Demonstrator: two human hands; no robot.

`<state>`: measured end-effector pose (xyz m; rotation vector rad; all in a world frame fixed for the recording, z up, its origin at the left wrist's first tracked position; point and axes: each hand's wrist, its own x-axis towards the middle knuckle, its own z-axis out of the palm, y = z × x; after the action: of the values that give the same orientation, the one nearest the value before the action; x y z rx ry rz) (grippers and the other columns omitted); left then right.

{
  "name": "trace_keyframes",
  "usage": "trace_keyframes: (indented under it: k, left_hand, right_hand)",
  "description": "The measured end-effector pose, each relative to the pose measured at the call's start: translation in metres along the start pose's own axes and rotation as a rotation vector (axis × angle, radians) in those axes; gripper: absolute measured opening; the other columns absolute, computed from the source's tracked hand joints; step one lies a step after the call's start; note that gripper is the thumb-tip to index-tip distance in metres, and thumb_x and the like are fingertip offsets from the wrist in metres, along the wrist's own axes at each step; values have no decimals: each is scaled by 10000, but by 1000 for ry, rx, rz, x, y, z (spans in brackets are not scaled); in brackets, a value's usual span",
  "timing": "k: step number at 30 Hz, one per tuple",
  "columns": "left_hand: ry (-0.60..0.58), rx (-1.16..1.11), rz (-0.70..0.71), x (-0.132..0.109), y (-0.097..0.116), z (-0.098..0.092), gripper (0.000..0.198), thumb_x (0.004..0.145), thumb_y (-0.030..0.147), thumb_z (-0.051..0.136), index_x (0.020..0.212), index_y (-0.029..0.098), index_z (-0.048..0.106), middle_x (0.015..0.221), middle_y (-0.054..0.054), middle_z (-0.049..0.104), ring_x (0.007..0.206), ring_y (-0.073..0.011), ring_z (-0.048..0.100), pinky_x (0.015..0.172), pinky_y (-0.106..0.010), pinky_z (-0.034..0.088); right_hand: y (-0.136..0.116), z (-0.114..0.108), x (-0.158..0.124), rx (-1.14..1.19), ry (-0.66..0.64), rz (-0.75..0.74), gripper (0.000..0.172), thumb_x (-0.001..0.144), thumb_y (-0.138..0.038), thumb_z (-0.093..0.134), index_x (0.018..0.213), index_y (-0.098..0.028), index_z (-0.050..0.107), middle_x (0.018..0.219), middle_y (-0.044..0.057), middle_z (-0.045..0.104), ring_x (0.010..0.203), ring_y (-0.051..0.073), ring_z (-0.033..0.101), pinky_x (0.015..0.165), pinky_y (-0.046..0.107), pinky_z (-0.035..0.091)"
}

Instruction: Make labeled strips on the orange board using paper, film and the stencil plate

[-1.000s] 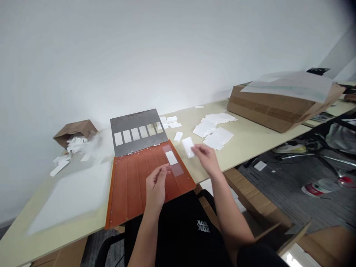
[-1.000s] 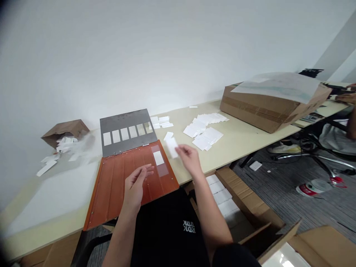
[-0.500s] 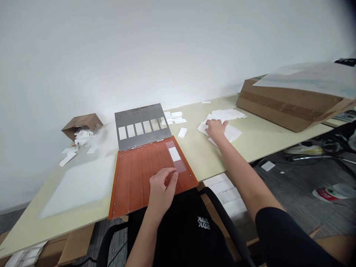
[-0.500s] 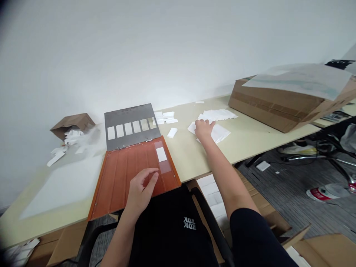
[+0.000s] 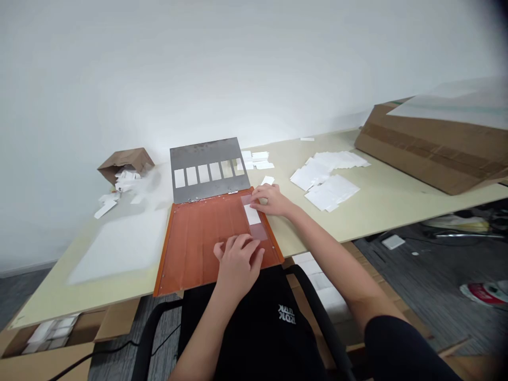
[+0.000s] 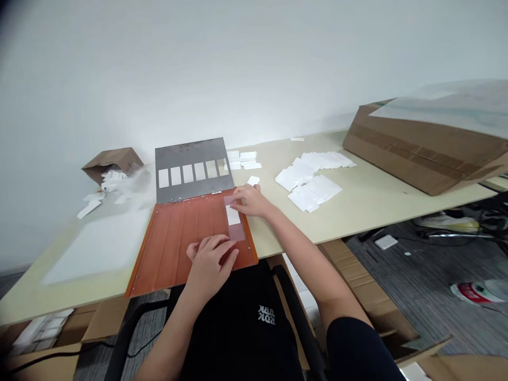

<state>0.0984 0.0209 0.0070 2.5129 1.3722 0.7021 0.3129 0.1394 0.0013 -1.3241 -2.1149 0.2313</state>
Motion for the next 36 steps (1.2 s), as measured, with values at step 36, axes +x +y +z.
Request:
trace_keyframes:
  k: [36]
  left_hand:
    - [-124, 336, -19, 10, 18, 9, 527, 970, 522, 402, 1353, 199, 566, 1168, -139, 617, 1036, -323, 494, 829, -513, 335]
  right_hand:
    - [4, 6, -7, -40, -77, -23, 179, 828, -294, 602, 774, -227, 758, 945, 37, 696, 910, 215, 535, 773, 380, 213]
